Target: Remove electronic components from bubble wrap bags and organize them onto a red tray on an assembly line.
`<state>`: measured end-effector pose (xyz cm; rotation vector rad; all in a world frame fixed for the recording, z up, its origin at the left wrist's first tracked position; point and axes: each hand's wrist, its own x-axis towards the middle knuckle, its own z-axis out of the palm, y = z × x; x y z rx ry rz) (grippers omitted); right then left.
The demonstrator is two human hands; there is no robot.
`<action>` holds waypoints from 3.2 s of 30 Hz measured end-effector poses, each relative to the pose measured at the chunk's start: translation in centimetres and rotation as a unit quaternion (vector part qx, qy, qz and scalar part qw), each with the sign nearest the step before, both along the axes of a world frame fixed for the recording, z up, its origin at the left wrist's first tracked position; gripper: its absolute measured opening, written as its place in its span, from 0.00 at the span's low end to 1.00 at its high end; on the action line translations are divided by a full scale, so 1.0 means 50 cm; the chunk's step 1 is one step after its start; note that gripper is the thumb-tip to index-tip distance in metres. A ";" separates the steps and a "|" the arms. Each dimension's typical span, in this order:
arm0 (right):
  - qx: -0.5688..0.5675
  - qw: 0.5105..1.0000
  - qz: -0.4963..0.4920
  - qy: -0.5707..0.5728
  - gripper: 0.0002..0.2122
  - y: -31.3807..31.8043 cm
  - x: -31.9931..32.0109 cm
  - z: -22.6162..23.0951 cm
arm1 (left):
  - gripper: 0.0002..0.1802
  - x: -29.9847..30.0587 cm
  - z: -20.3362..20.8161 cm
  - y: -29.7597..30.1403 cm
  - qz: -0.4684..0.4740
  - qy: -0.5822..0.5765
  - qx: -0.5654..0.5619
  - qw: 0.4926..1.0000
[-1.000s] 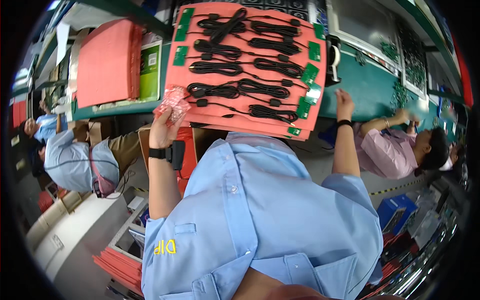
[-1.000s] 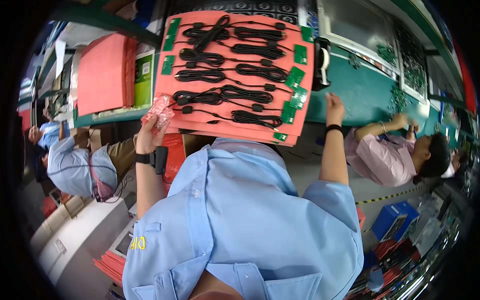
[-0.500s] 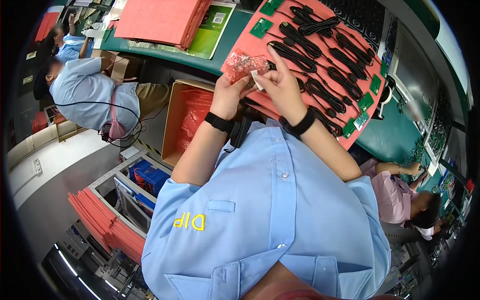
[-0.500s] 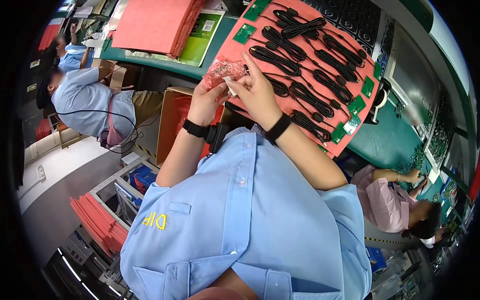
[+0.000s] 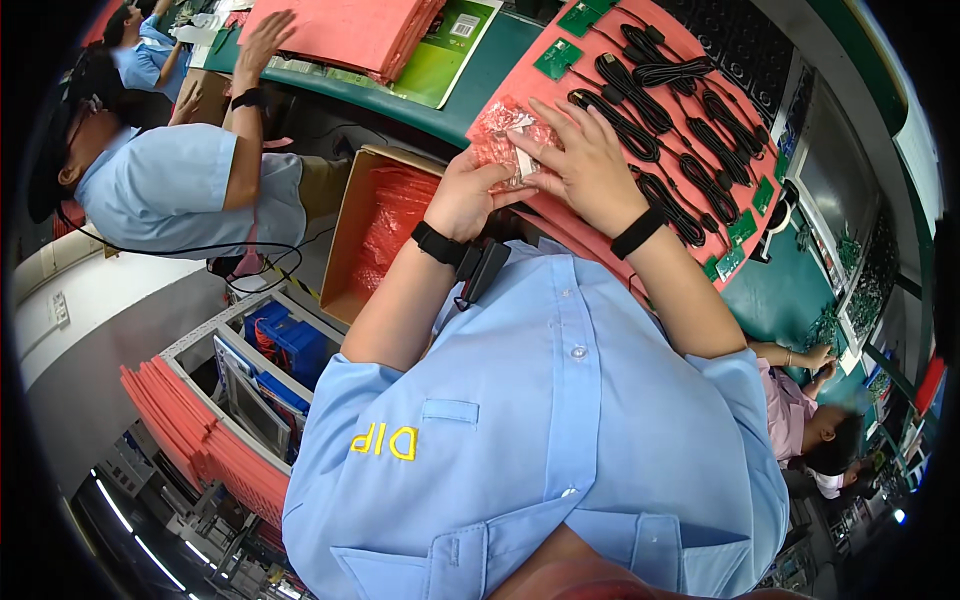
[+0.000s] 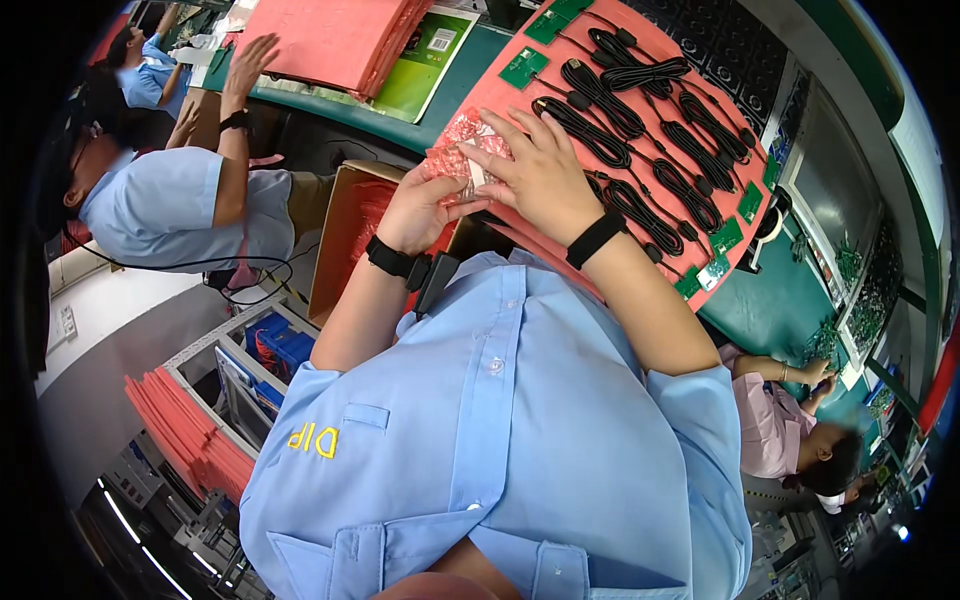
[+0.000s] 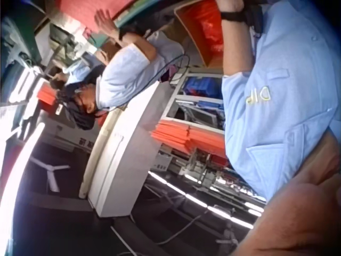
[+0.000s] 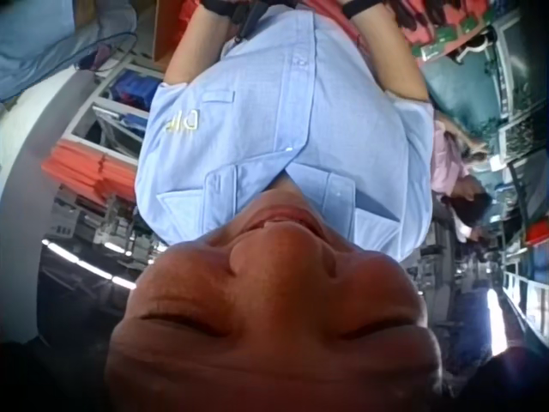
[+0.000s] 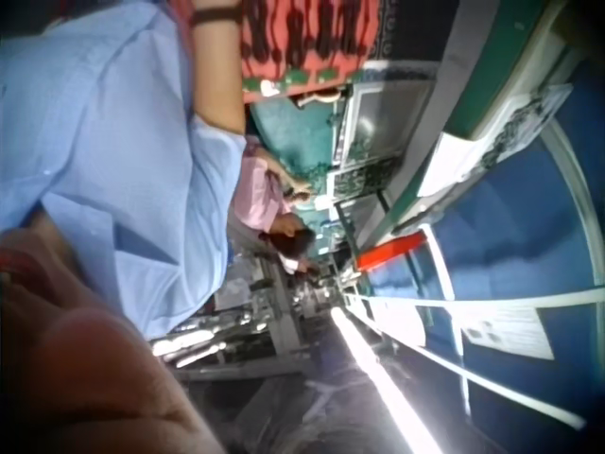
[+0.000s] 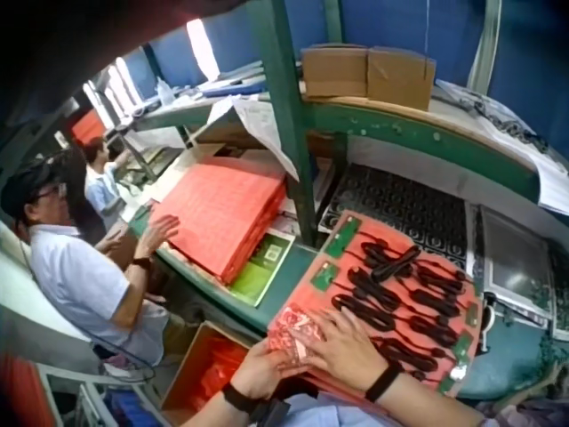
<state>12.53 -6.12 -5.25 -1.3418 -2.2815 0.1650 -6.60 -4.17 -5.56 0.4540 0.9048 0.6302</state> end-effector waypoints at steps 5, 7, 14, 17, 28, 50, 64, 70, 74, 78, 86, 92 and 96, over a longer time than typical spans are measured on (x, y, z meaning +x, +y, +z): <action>-0.084 0.995 0.027 0.050 0.25 0.017 -0.030 -0.011 | 0.20 -0.012 -0.042 -0.008 0.004 0.029 0.067 0.997; -0.185 0.978 0.051 0.083 0.22 0.024 -0.033 -0.009 | 0.21 -0.028 -0.103 -0.015 -0.033 0.144 0.222 0.964; -0.397 0.837 -0.099 0.364 0.17 0.086 -0.025 -0.120 | 0.15 -0.078 -0.132 -0.053 0.083 0.282 0.297 0.908; -0.334 0.921 -0.161 0.120 0.18 0.105 -0.060 -0.111 | 0.14 -0.168 -0.255 -0.063 0.163 0.356 0.267 0.880; -0.403 0.863 -0.175 0.248 0.18 0.044 -0.011 0.025 | 0.18 -0.336 -0.623 -0.017 0.212 0.782 -0.147 0.567; -0.549 0.720 -0.010 0.425 0.20 0.049 -0.200 -0.070 | 0.08 -0.216 -0.123 -0.085 0.223 -0.067 0.079 0.969; -0.206 0.924 0.080 0.313 0.15 0.037 -0.099 0.010 | 0.17 -0.007 0.002 -0.032 0.221 0.031 0.202 0.954; -0.178 0.949 -0.221 0.139 0.10 0.187 0.054 -0.099 | 0.21 -0.055 -0.036 0.024 0.148 -0.102 0.004 0.984; -0.147 0.952 -0.263 -0.045 0.08 0.215 0.068 -0.109 | 0.23 -0.043 -0.058 0.052 0.098 -0.085 0.001 0.992; -0.092 0.970 -0.206 0.088 0.07 0.197 0.089 -0.106 | 0.26 -0.031 -0.106 0.073 0.075 0.106 0.101 0.986; -0.100 0.980 0.015 0.171 0.04 0.090 0.078 -0.034 | 0.23 0.019 -0.066 0.113 -0.037 -0.124 0.006 0.992; -0.145 0.967 -0.071 0.197 0.04 0.077 0.072 -0.026 | 0.20 0.025 -0.046 0.095 0.039 -0.156 -0.051 0.986; -0.105 0.980 -0.063 0.159 0.04 0.075 0.074 -0.028 | 0.20 0.034 -0.028 0.087 0.033 -0.149 -0.023 0.988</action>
